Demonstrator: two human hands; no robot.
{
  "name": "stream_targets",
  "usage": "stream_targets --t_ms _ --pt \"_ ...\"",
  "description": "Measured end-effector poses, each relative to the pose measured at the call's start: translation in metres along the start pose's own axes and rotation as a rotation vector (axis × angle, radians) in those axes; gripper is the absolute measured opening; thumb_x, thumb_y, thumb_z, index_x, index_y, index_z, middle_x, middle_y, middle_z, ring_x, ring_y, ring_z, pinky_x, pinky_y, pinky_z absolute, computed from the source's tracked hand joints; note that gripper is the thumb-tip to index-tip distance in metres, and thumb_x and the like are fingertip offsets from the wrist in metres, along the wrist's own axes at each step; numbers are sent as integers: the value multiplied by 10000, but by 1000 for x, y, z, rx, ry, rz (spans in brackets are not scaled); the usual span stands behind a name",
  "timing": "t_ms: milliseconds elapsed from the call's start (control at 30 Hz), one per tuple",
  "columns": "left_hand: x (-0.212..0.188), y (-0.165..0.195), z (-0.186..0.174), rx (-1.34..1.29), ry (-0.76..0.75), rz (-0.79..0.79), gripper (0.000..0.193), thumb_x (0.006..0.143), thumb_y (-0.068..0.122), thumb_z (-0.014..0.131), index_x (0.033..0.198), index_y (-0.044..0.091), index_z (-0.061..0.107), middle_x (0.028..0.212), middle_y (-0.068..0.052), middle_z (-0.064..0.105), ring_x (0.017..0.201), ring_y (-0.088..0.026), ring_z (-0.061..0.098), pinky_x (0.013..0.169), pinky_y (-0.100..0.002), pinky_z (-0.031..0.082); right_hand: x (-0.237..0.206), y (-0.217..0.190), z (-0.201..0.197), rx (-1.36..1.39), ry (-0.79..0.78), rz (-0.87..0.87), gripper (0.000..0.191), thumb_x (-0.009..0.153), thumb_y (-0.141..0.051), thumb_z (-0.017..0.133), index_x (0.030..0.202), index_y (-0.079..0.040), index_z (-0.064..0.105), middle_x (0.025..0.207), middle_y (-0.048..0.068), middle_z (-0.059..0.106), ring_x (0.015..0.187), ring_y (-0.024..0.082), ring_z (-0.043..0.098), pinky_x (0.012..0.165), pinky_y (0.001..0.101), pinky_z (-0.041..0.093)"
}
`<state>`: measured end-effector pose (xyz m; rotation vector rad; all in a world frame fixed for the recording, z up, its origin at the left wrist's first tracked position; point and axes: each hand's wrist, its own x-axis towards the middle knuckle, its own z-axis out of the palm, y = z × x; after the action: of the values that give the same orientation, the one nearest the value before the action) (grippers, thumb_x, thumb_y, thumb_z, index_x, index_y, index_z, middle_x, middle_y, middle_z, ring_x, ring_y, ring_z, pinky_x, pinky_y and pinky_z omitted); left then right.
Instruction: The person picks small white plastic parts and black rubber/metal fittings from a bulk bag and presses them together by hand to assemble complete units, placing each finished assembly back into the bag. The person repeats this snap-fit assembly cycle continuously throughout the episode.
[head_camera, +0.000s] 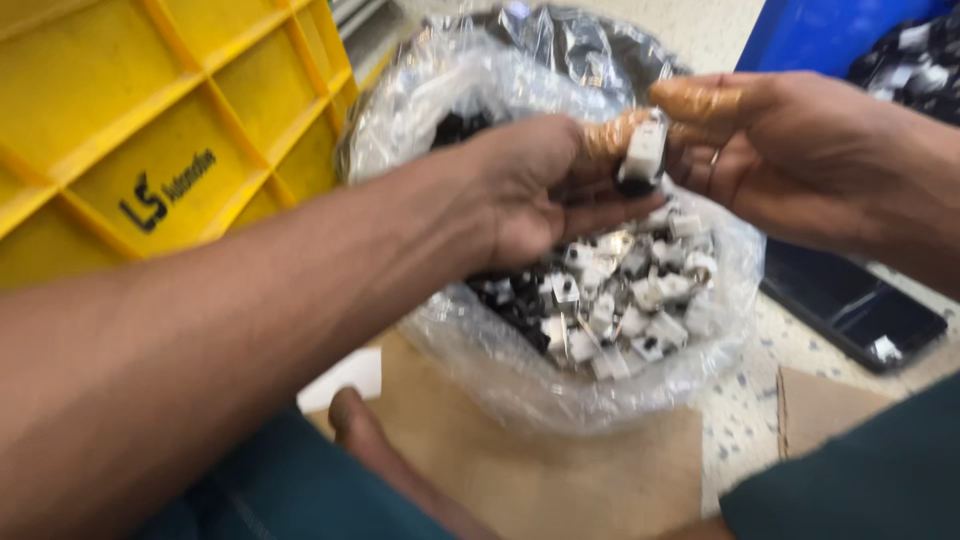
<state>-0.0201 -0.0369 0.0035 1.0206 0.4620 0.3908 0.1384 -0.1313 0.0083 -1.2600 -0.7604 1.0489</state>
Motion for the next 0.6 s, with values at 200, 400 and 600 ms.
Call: stream_targets --t_ms 200,400,600 --pt "14 -3 -3 -134 112 83 166 985 11 555 1057 -108 645 978 -211 694 887 -293 738 793 -349 695 2 6 -9 -98 -293 -111 397 1148 -354 547 1321 -2 610 1151 70 620 937 116 576 795 263 530" --pt "11 1 1 -28 -32 159 229 1019 25 508 1150 -115 634 1020 -225 705 908 -277 752 812 -314 693 -1 7 -6 -93 -113 -160 361 1075 -192 555 1351 24 644 1171 64 672 947 85 591 851 241 532" --pt "11 0 6 -33 -24 141 301 1031 145 516 1198 -82 619 1040 -209 700 930 -288 745 863 -340 669 -8 -1 -3 -220 35 -177 353 1088 -132 462 1363 30 612 1236 145 663 985 137 643 877 300 557"
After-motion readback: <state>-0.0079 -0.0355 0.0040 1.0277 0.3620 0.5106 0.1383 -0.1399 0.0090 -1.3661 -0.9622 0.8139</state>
